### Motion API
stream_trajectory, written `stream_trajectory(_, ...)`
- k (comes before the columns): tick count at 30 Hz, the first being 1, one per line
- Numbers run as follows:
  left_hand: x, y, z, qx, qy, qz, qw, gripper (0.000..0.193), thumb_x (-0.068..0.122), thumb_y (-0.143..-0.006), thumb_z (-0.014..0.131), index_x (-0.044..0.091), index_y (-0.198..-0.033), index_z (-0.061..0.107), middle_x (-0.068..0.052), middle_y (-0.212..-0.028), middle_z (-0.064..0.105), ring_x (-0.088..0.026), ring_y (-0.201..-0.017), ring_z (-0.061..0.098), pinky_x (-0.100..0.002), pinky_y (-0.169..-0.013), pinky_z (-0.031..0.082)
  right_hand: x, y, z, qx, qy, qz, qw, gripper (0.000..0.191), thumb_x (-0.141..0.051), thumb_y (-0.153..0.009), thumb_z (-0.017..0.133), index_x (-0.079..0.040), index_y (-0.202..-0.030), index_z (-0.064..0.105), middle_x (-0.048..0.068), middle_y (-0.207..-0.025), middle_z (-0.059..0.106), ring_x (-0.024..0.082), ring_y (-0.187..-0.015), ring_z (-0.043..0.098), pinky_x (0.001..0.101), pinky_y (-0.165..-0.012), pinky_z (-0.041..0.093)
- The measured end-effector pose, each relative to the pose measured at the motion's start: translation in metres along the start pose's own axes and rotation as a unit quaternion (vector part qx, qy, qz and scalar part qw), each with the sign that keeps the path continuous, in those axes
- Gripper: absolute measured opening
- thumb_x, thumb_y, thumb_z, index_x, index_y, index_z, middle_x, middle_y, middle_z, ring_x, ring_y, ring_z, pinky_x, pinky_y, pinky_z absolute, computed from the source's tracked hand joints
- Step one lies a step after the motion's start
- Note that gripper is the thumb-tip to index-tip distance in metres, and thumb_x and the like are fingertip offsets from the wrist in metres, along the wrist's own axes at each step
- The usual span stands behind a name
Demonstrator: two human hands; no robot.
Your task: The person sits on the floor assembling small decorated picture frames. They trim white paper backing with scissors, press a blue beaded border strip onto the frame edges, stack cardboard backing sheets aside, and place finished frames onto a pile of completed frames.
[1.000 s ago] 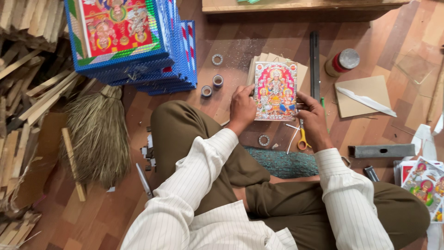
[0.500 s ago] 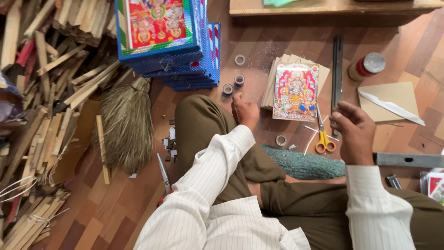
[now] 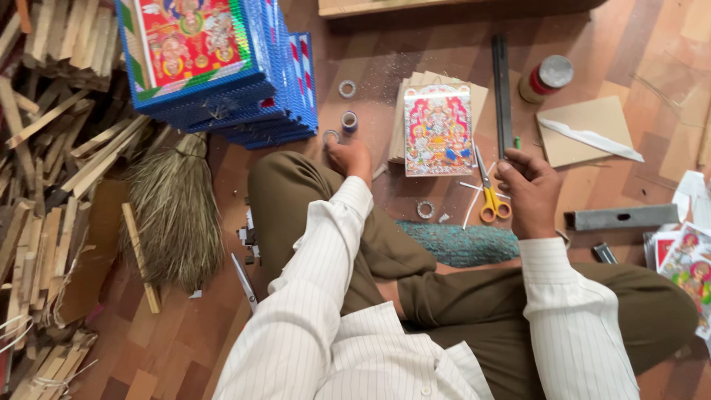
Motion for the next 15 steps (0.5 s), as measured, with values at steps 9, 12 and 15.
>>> stream_trajectory(9,0.084,0.137,-0.086,-0.204,0.160,0.385,0.886,0.023,0.008,-0.093,0.071,0.006,-0.113,0.061,-0.016,-0.110,0.062,-0.034,-0.098,0.065,-0.041,-0.086,0.055,-0.039,0.053,0.047,-0.066,0.020,0.007,0.998,0.031,-0.007,-0.096,0.074,0.004,-0.124,0.073,0.007,-0.101,0.075,0.010,-0.083,0.065,0.0247,-0.065,0.050)
stream_trajectory(12,0.101,0.166,-0.107,-0.233,0.143,0.473,0.837,0.031,0.007,-0.090,0.074,0.006,-0.119,0.063,-0.015,-0.119,0.063,-0.036,-0.107,0.065,-0.043,-0.090,0.054,-0.049,0.078,0.081,-0.110,-0.010,-0.023,0.994,0.033,-0.003,-0.092,0.074,0.004,-0.124,0.070,0.008,-0.107,0.076,0.010,-0.093,0.071,0.0239,-0.081,0.059)
stream_trajectory(15,0.103,0.174,-0.109,-0.246,0.118,0.509,0.816,0.032,0.006,-0.089,0.074,0.006,-0.119,0.064,-0.014,-0.123,0.062,-0.037,-0.111,0.065,-0.045,-0.093,0.054,-0.049,0.093,0.091,-0.114,-0.074,-0.019,0.991,0.036,-0.001,-0.091,0.073,0.004,-0.126,0.067,0.009,-0.110,0.075,0.011,-0.095,0.071,0.0253,-0.080,0.059)
Point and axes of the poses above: each hand's wrist, its own y-axis away from the middle knuckle, its own z-axis out of the palm, x = y × z, the point moved 8 cm from there along -y, towards the middle knuckle
